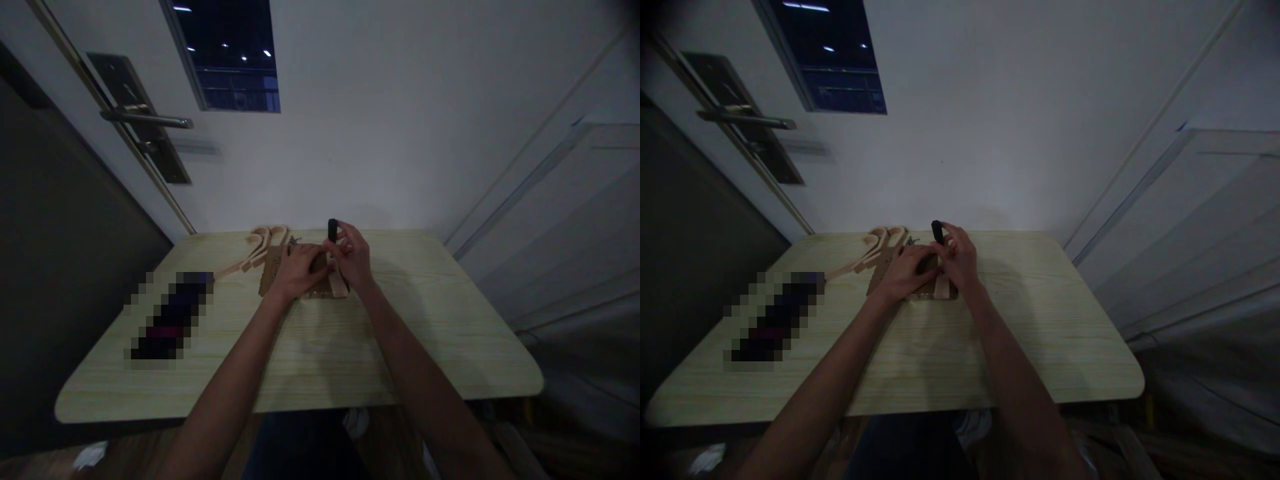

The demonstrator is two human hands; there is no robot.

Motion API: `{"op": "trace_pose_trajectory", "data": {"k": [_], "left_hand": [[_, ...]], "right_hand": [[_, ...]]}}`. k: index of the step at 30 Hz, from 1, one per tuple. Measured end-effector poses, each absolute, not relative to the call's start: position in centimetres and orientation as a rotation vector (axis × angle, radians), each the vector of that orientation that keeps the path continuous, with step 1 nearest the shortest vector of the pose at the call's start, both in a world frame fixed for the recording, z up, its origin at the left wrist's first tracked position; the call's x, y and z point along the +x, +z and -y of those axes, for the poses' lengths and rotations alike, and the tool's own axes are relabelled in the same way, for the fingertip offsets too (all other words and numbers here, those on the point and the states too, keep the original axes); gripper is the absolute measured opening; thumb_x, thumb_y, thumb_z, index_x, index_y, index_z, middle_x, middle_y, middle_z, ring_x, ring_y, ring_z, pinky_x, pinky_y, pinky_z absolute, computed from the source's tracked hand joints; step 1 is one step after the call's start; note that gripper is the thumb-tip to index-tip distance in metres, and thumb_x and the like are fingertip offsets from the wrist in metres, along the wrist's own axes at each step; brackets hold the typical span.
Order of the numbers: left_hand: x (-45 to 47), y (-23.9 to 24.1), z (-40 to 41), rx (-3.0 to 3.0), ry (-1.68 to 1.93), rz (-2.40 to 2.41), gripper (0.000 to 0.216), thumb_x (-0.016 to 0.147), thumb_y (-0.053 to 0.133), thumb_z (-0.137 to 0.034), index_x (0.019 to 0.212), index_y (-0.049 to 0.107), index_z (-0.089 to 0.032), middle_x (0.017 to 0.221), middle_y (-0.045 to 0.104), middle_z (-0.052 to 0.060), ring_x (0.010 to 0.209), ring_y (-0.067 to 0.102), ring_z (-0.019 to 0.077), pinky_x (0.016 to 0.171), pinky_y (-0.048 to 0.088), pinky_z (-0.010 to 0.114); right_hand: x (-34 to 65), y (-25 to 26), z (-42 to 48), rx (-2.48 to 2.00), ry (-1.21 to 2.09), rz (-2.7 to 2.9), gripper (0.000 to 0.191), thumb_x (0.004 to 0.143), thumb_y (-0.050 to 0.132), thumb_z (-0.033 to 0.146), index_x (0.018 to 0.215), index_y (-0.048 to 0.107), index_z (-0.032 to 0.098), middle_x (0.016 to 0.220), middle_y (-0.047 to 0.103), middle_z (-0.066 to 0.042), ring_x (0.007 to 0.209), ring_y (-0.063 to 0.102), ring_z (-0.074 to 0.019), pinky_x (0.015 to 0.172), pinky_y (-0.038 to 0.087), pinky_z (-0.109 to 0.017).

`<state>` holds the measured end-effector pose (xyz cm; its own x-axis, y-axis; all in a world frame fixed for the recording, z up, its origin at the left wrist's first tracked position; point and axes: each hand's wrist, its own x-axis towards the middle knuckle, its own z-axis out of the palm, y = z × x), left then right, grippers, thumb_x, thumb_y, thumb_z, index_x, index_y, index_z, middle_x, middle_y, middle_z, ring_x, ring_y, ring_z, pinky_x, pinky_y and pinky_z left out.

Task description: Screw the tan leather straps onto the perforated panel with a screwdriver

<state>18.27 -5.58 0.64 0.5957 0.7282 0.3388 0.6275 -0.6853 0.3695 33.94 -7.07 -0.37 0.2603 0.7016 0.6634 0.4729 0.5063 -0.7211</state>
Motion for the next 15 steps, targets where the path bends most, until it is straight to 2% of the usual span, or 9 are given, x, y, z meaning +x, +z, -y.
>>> {"op": "trace_pose_trajectory", "data": {"k": [3,8,15], "left_hand": [[18.23,0.45,5.47,2.621,0.698,-1.135,0.037,0.091,0.056,-0.044,0.123,0.060,-0.026,0.127,0.065,0.007,0.121,0.055,0.0294,0.110,0.026,0.058],[18.26,0.49,5.56,2.610,0.711,-1.134,0.037,0.091,0.057,-0.044,0.124,0.059,-0.026,0.129,0.064,0.006,0.124,0.054,0.0284,0.112,0.023,0.057],[18.25,0.54,5.54,2.612,0.719,-1.111,0.037,0.091,0.057,-0.044,0.123,0.059,-0.026,0.127,0.065,0.006,0.123,0.055,0.0285,0.112,0.025,0.058]], "right_hand": [[34.02,-0.50,6.95,-1.129,0.207,1.408,0.024,0.082,0.066,0.043,0.096,0.068,0.023,0.087,0.062,-0.001,0.058,0.048,-0.0093,0.054,0.045,-0.024],[33.92,-0.54,7.00,-1.096,0.354,1.339,0.038,0.085,0.062,0.044,0.120,0.060,0.027,0.098,0.067,-0.003,0.062,0.054,-0.0104,0.053,0.047,-0.023],[33.95,-0.43,7.15,-1.102,0.328,1.374,0.060,0.085,0.063,0.041,0.140,0.041,0.033,0.100,0.062,-0.002,0.053,0.046,-0.0077,0.046,0.044,-0.022]]}}
